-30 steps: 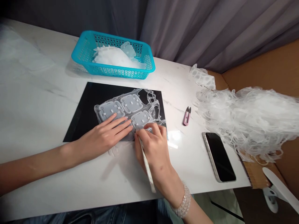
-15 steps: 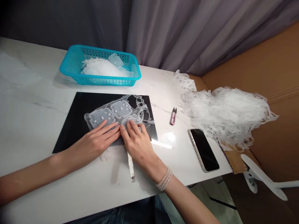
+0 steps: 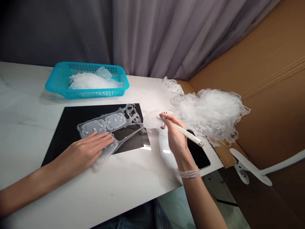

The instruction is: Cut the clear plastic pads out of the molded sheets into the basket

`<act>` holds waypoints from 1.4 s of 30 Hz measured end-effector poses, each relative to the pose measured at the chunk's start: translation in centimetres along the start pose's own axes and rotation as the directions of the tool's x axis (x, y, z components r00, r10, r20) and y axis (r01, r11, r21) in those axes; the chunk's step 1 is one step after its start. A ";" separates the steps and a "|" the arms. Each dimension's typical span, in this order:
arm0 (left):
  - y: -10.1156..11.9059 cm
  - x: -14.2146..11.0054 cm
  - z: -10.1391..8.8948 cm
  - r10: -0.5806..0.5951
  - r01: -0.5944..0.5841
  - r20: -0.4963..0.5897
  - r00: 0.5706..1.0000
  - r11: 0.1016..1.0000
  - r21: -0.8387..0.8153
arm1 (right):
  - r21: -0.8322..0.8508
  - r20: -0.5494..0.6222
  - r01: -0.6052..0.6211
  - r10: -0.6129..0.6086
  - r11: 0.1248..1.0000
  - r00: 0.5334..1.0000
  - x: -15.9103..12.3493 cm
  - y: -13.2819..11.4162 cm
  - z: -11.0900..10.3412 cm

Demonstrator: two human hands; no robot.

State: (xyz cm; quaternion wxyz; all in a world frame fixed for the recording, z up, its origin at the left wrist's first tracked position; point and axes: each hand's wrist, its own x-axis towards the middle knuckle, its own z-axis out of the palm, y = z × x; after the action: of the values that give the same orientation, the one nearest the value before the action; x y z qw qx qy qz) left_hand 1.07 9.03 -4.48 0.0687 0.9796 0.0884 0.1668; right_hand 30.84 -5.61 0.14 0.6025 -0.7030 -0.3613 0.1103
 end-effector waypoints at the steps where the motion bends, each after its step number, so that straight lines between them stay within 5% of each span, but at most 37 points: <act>1: 0.0 0.5 -0.6 -0.035 0.035 0.011 0.999 0.997 -0.064 | 0.040 0.000 0.002 -0.002 0.999 1.000 -0.4 -0.2 0.3; 3: 0.3 2.0 -2.0 -0.189 0.193 0.041 0.981 0.955 -0.227 | 0.077 0.015 0.041 -0.042 0.996 0.999 -1.6 -1.2 1.5; 5: 0.9 3.8 -3.4 -0.408 0.415 0.124 0.905 0.780 -0.468 | 0.044 0.080 0.135 -0.139 0.990 0.987 -3.3 -2.8 2.9; 7: 1.5 5.8 -4.2 -0.533 0.566 0.327 0.780 0.380 -0.732 | 0.024 0.262 0.264 -0.261 0.964 0.929 -5.0 -4.6 3.9; 9: 1.9 7.3 -4.3 -0.466 0.585 0.543 0.699 -0.064 -0.808 | 0.063 0.495 0.369 -0.350 0.927 0.795 -6.2 -5.9 4.4; 11: 2.2 8.2 -3.9 -0.374 0.568 0.622 0.688 -0.256 -0.782 | 0.107 0.619 0.391 -0.369 0.914 0.693 -6.9 -6.5 4.4; 13: 2.3 8.3 -3.4 -0.360 0.585 0.628 0.690 -0.234 -0.777 | 0.115 0.583 0.278 -0.291 0.954 0.759 -6.8 -6.3 3.9; 15: 2.3 8.0 -3.1 -0.389 0.613 0.630 0.672 -0.185 -0.768 | 0.108 0.438 0.094 -0.133 0.990 0.889 -6.3 -5.6 3.5; 17: 2.4 7.7 -2.9 -0.430 0.632 0.631 0.646 -0.163 -0.758 | 0.059 0.292 -0.019 0.001 0.998 0.956 -5.3 -5.0 3.6; 21: 2.7 7.3 -2.9 -0.435 0.630 0.581 0.688 -0.040 -0.776 | -0.107 0.321 0.005 0.030 0.994 0.947 -3.7 -4.3 5.5; 25: 3.3 6.8 -3.0 -0.476 0.599 0.451 0.755 0.220 -0.770 | 0.017 0.446 -0.028 0.017 0.999 0.895 -3.2 -3.2 7.6; 29: 4.0 6.1 -3.9 -0.648 0.530 0.212 0.732 0.345 -0.775 | -0.175 0.254 0.127 -0.080 0.976 0.964 -2.7 -1.2 7.7; 32: 4.0 6.1 -5.0 -0.704 0.401 0.157 0.693 0.195 -0.895 | -0.243 0.187 0.162 -0.118 0.956 0.975 -2.0 0.0 6.9; 36: 3.6 6.6 -6.2 -0.647 0.292 0.370 0.666 -0.230 -0.928 | -0.255 0.101 0.175 -0.154 0.951 0.983 -1.9 -0.7 6.3; 39: 3.6 7.0 -6.6 -0.609 0.259 0.466 0.642 -0.399 -0.879 | -0.024 0.059 0.107 -0.105 0.994 0.993 -2.6 -2.4 6.5; 42: 3.8 7.3 -6.8 -0.584 0.230 0.514 0.628 -0.492 -0.840 | 0.339 0.291 -0.146 0.044 0.929 0.956 -3.5 -3.7 7.0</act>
State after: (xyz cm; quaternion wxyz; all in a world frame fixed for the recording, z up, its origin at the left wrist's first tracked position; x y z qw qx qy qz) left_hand 6.15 7.52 4.79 0.8344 0.3722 0.3318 0.2347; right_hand 22.84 -2.47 0.84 0.6573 -0.5761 -0.3815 0.3009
